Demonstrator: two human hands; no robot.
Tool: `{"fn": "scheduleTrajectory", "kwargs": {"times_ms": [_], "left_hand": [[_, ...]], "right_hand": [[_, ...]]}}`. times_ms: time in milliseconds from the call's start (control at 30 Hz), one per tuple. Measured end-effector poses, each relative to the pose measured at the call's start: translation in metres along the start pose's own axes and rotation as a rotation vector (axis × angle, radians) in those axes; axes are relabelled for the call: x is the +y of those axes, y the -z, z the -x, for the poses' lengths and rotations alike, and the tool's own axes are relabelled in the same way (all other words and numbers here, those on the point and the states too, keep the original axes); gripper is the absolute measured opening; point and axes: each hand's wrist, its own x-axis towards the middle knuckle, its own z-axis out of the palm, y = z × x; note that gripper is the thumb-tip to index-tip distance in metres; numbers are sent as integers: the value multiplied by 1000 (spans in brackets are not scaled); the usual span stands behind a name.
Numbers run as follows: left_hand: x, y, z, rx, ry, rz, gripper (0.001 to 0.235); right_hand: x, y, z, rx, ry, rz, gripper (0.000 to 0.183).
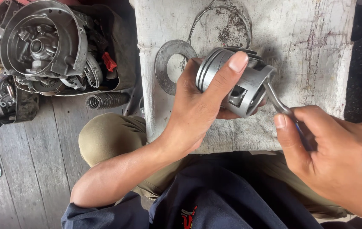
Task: Cleaning a motorcycle piston by scraping carbon deposits from the ring grooves with a screwdriver
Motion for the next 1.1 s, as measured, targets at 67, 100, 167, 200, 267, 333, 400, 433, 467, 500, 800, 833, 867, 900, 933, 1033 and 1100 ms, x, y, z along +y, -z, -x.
{"fn": "scheduleTrajectory", "kwargs": {"times_ms": [67, 100, 167, 200, 267, 333, 400, 433, 467, 500, 800, 833, 867, 900, 933, 1033, 1100], "left_hand": [[0, -2, 0, -4, 30, 13, 44], [0, -4, 1, -6, 59, 26, 47], [1, -6, 1, -6, 76, 30, 52], [2, -7, 2, -5, 95, 35, 57], [-6, -7, -1, -14, 92, 49, 56], [-10, -7, -3, -22, 89, 64, 55], [-13, -6, -4, -47, 68, 94, 61], [-13, -6, -4, -46, 68, 92, 61], [-14, -5, -4, -51, 55, 84, 59], [-14, -5, -4, -55, 42, 76, 57], [-10, -5, -5, 34, 26, -89, 52], [-12, -2, -6, 38, 25, -88, 52], [-14, -1, -7, 29, -27, -90, 50], [-16, 1, -9, 19, -79, -92, 48], [-13, 0, -8, 19, -79, -92, 48], [-7, 0, -6, 71, -80, -168, 51], [-7, 1, -6, 20, -71, -159, 51]], "right_hand": [[2, -7, 4, -13, -19, 12, 24], [3, -10, 6, -25, -37, 23, 25], [1, -10, 3, -70, -77, 12, 26], [0, -10, 2, -116, -117, 1, 28], [-2, -5, -3, -199, -172, 25, 30], [-4, -1, -7, -282, -228, 48, 32], [-5, 3, -10, -359, -262, 65, 36], [-4, 2, -9, -358, -263, 63, 36], [-2, 1, -8, -324, -214, 57, 36], [0, -1, -7, -290, -166, 52, 36], [6, -7, 4, -176, -82, 58, 31], [6, -6, 3, -177, -78, 56, 31], [6, -5, 2, -192, -61, 57, 30], [6, -5, 1, -207, -45, 58, 29], [4, -4, 0, -206, -45, 58, 29], [2, -2, -2, -200, -66, 50, 34], [4, -2, -3, -127, -8, 77, 32]]}}
